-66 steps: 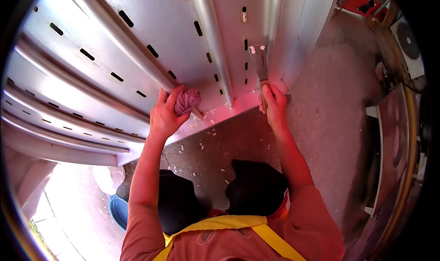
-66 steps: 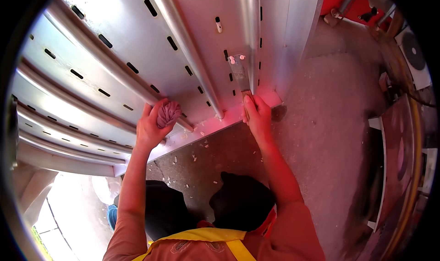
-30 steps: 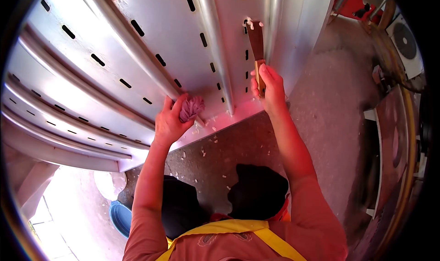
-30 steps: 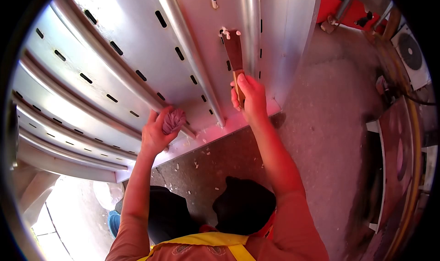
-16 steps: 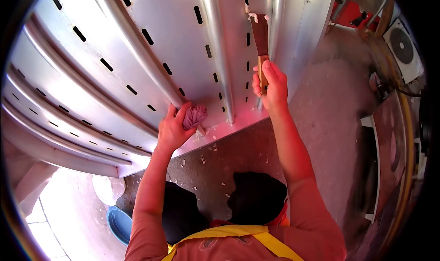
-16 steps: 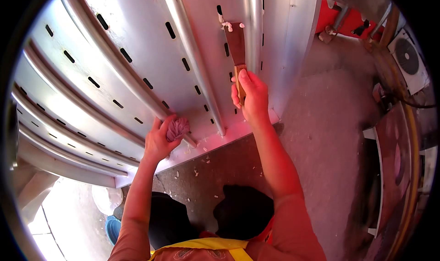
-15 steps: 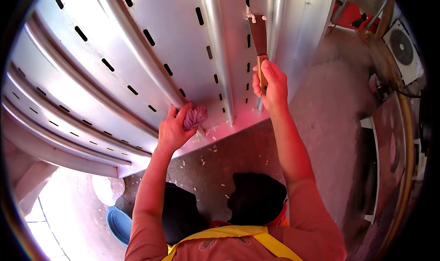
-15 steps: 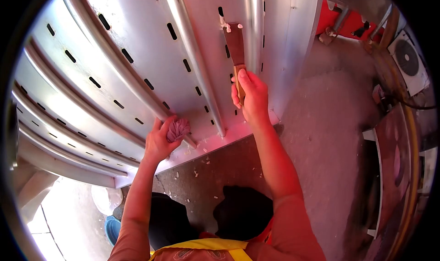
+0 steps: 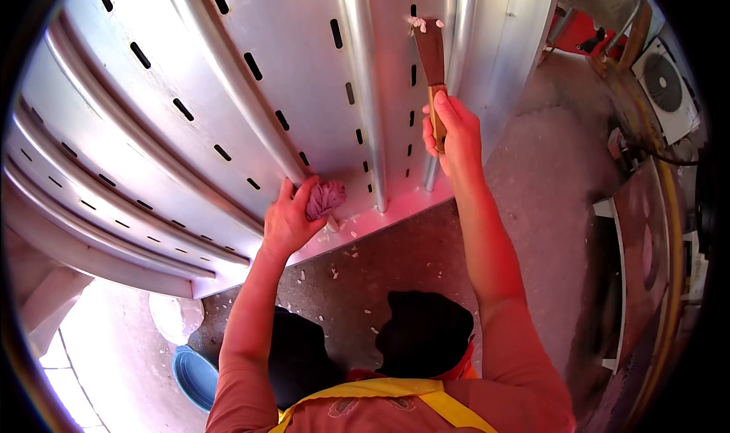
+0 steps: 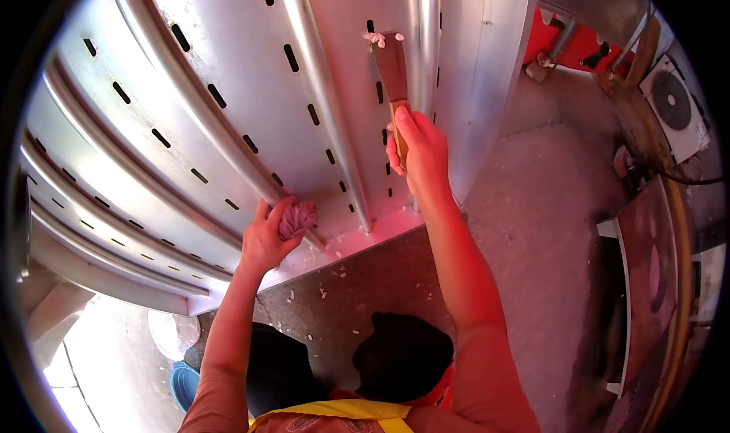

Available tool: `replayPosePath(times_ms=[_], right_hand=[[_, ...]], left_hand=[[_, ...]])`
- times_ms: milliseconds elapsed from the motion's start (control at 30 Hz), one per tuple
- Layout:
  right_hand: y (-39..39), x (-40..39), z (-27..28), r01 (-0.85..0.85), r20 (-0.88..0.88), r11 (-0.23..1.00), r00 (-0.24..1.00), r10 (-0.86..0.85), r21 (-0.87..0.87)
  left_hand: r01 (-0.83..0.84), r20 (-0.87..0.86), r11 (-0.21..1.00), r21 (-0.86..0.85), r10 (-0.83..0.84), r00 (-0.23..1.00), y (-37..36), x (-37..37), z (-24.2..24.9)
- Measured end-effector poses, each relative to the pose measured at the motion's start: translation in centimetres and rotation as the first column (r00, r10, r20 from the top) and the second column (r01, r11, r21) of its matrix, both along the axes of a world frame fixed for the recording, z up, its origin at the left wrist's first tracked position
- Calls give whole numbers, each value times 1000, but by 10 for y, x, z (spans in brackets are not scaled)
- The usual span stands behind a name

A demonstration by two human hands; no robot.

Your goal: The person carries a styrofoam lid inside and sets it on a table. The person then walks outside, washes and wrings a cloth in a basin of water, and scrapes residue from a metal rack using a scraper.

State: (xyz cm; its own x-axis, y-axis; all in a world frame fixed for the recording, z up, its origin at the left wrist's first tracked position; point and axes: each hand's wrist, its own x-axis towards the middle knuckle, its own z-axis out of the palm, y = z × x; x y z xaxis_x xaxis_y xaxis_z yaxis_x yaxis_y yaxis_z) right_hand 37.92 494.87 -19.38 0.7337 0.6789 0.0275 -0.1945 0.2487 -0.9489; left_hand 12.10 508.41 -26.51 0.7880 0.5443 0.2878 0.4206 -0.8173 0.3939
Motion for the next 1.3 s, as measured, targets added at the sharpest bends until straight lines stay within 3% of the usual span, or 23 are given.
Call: replayPosePath(times_ms=[267,367,567,733,1000,1300], right_hand=[[-12,-8,-20,-3,-34,999,999,2,-38],[-4,-4,-5,-29,-9,1000,1000,29,-8],[3,-2,20,6,-74,978,997,10,210],[-2,-14,-8,-9,-93,994,995,19,111],[23,2,57,-23,6,993,1000,22,115],[19,6,77,54,125,998,991,-56,13]], left_hand=[[23,21,1000,13,-23,1000,2,-2,-1],[5,1,1000,3,-5,1000,2,-2,-2],[31,13,1000,-2,-31,999,2,-3,2],[10,6,1000,4,-10,1000,0,-3,4],[10,-12,1000,-9,-10,1000,2,-3,5],[11,-31,1000,-1,-11,999,3,-5,4]])
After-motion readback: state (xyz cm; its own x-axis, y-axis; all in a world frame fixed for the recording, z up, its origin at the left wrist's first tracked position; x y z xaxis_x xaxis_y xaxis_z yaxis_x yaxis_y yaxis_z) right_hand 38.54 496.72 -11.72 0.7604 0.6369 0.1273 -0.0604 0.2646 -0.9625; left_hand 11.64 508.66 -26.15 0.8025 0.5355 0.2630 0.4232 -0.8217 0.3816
